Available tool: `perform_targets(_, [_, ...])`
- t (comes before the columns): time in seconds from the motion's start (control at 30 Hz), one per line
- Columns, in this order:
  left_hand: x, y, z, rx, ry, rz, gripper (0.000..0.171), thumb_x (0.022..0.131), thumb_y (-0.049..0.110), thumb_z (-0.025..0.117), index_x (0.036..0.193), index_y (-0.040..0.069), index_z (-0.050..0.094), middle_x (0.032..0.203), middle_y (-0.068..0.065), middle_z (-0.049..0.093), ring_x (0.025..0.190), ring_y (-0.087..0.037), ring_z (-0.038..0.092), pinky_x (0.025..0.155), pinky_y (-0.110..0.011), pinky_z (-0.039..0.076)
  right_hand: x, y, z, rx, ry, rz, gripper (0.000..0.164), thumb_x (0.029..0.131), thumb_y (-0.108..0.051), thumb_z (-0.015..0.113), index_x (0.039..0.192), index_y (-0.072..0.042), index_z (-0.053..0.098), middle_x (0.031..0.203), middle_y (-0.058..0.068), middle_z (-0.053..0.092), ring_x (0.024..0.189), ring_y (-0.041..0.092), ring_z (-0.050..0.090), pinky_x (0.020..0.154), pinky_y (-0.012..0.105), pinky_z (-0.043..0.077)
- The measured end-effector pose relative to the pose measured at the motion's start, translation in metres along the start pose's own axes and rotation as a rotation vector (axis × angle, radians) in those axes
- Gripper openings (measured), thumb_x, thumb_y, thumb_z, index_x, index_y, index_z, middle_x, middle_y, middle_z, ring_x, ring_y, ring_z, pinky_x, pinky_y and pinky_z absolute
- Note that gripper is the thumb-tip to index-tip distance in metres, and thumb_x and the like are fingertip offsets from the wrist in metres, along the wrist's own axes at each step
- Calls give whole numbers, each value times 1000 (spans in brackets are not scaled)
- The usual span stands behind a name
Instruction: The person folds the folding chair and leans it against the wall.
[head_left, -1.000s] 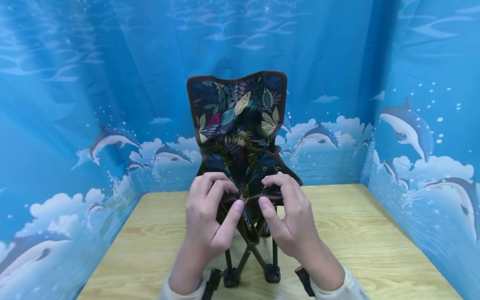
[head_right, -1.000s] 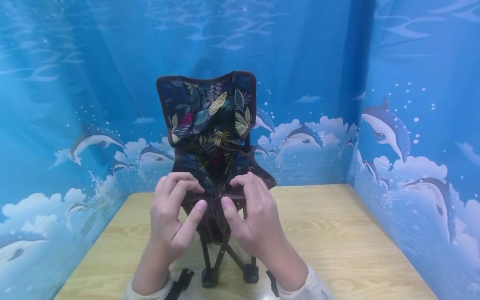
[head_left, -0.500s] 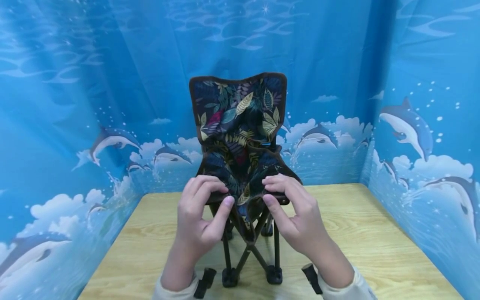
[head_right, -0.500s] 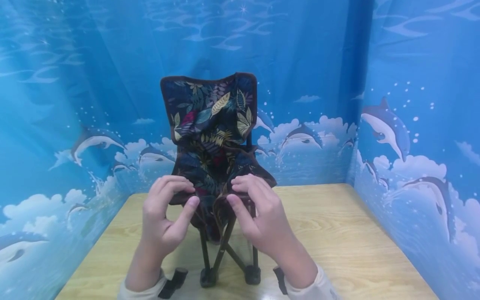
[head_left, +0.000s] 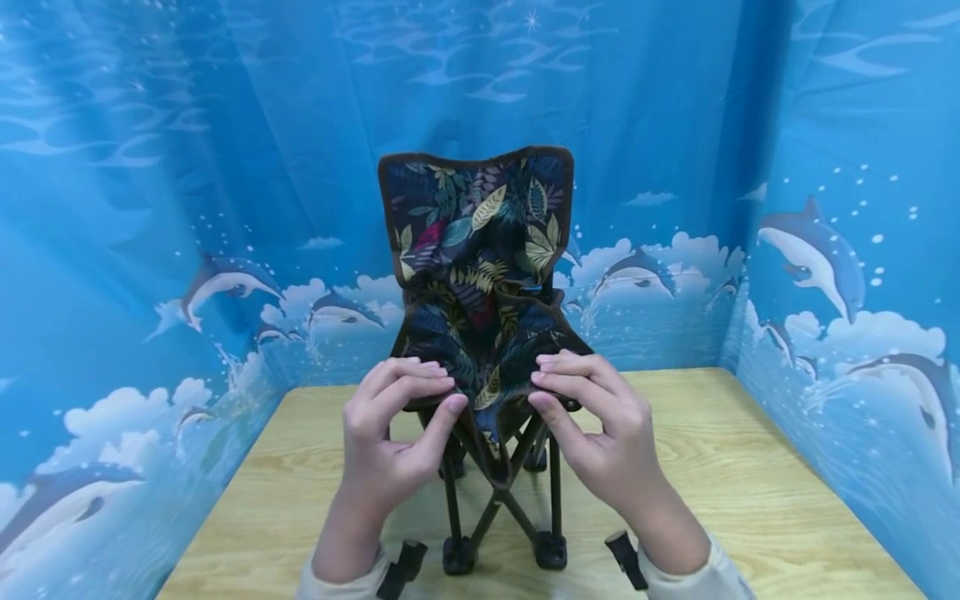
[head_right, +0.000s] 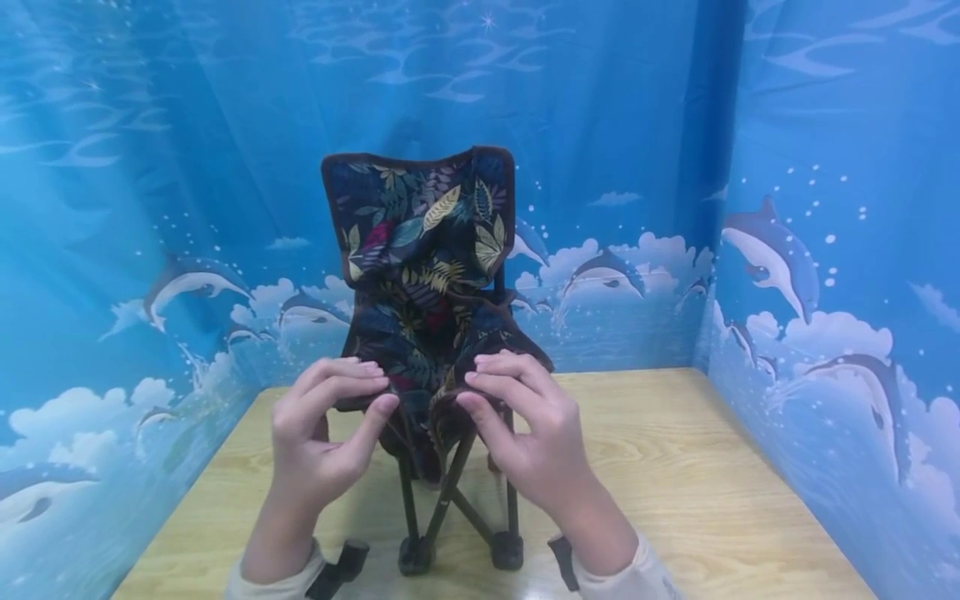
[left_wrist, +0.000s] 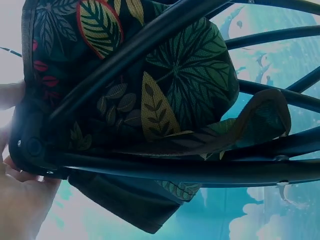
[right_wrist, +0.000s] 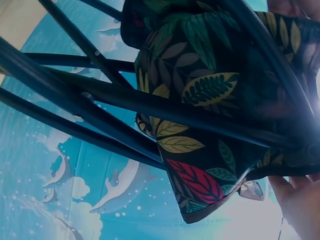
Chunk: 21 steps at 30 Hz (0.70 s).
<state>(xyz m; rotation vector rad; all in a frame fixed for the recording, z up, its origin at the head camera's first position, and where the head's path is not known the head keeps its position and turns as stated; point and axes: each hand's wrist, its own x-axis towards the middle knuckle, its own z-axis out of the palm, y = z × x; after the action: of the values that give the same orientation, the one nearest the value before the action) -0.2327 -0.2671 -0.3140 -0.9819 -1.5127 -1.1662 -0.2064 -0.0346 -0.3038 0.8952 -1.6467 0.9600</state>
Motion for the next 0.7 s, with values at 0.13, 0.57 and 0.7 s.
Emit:
perform_targets(0.13, [-2, -1, -1, 8, 7, 0, 16, 94, 19, 83, 94, 3, 81, 98, -13, 77, 100, -27, 71, 102, -28, 54, 0, 1, -3, 7, -7, -5, 20, 102, -24, 74, 105, -5, 82, 111, 15, 78, 111, 25, 74, 107, 28, 56])
perform_targets(0.57, [-1, -1, -1, 37, 19, 40, 14, 95, 20, 82, 99, 6, 84, 98, -12, 79, 96, -27, 75, 100, -25, 58, -2, 3, 1, 34, 38, -18, 22, 101, -22, 75, 99, -2, 82, 107, 16, 78, 109, 24, 75, 103, 26, 58])
perform_targets(0.7, [-1, 0, 1, 34, 37, 47, 14, 94, 18, 83, 98, 4, 83, 98, -13, 79, 96, -28, 75, 99, -26, 58, -2, 4, 4, 47, 57, -25, 20, 100, -21, 76, 98, -2, 82, 105, 16, 78, 109, 23, 75, 106, 29, 57])
